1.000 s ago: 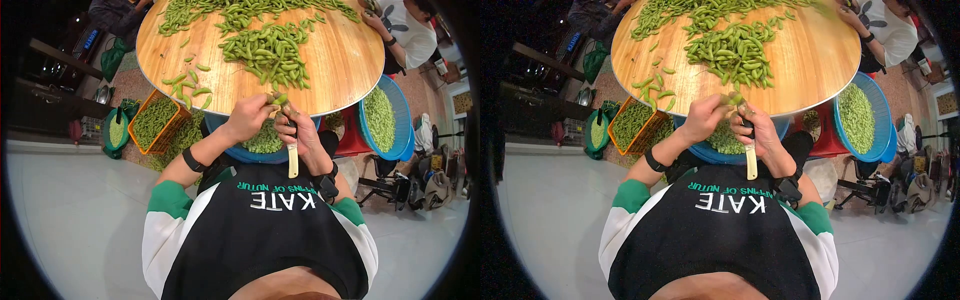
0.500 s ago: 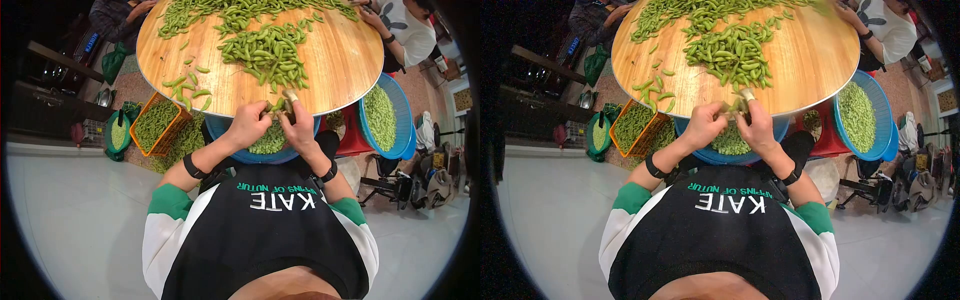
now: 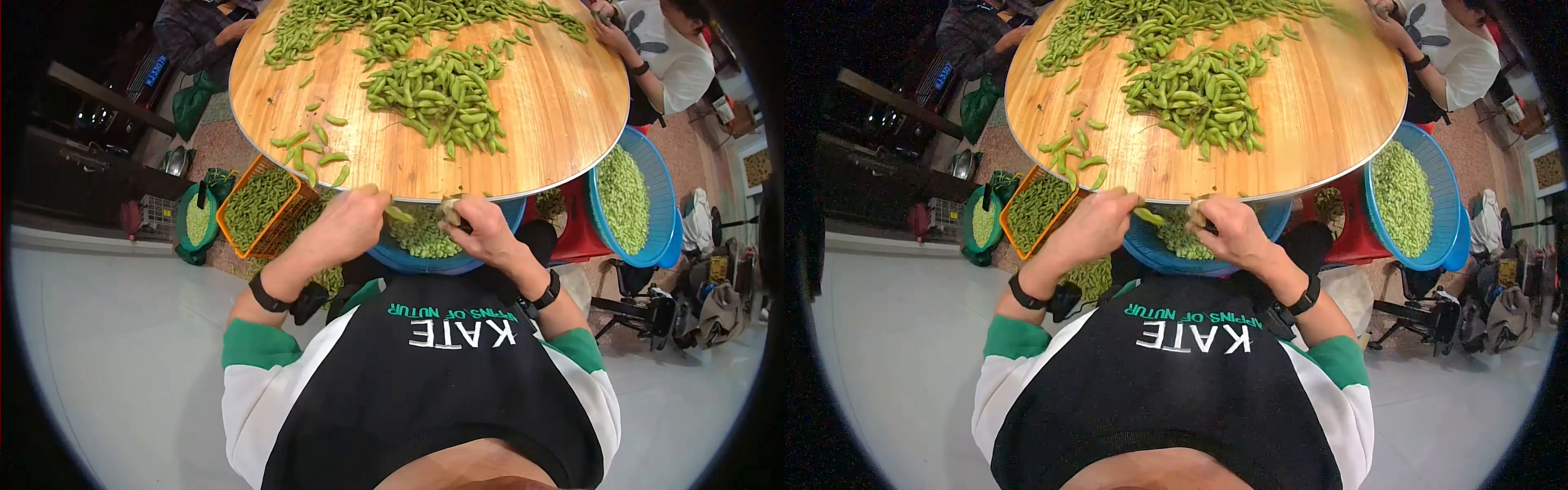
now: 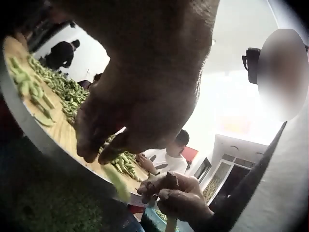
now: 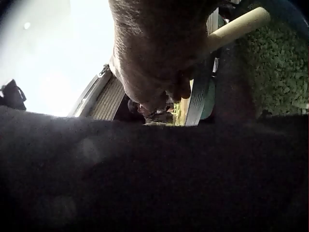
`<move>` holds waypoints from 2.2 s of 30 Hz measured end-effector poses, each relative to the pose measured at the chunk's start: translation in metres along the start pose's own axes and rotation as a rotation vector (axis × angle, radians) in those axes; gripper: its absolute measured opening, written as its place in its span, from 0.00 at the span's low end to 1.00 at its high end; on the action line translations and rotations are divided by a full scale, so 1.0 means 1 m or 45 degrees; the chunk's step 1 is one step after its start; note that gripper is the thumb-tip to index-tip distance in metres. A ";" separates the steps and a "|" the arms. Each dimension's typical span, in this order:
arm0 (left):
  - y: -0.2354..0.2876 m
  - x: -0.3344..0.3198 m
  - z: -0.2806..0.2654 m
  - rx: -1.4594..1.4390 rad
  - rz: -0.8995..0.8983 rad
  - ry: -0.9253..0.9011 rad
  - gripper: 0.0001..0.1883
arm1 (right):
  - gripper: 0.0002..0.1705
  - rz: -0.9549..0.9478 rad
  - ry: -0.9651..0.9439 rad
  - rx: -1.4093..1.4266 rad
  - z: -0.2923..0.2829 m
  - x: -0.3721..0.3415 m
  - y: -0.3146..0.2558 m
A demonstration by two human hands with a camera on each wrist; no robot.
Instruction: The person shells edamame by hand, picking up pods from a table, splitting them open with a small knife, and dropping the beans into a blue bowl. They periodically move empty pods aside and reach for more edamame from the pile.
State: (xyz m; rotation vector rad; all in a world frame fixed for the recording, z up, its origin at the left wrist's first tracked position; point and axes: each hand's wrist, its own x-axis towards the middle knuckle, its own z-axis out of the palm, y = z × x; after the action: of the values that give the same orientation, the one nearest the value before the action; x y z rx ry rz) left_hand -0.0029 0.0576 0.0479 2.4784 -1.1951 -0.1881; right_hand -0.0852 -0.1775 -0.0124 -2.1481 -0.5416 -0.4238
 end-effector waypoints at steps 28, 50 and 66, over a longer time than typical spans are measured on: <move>0.015 0.090 0.035 -1.556 -0.130 -0.002 0.07 | 0.13 0.856 0.297 1.761 -0.014 0.011 0.002; 0.006 0.078 0.041 -1.943 -0.165 -0.289 0.08 | 0.09 0.802 0.138 2.245 -0.015 0.005 -0.005; 0.019 0.067 0.047 -0.392 0.355 0.428 0.04 | 0.04 0.958 0.279 2.532 0.001 -0.002 0.001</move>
State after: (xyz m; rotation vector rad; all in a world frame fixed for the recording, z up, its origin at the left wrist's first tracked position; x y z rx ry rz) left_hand 0.0123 -0.0178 0.0152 1.9613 -1.2405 0.1103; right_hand -0.0864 -0.1774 -0.0148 -0.2336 0.1230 0.3024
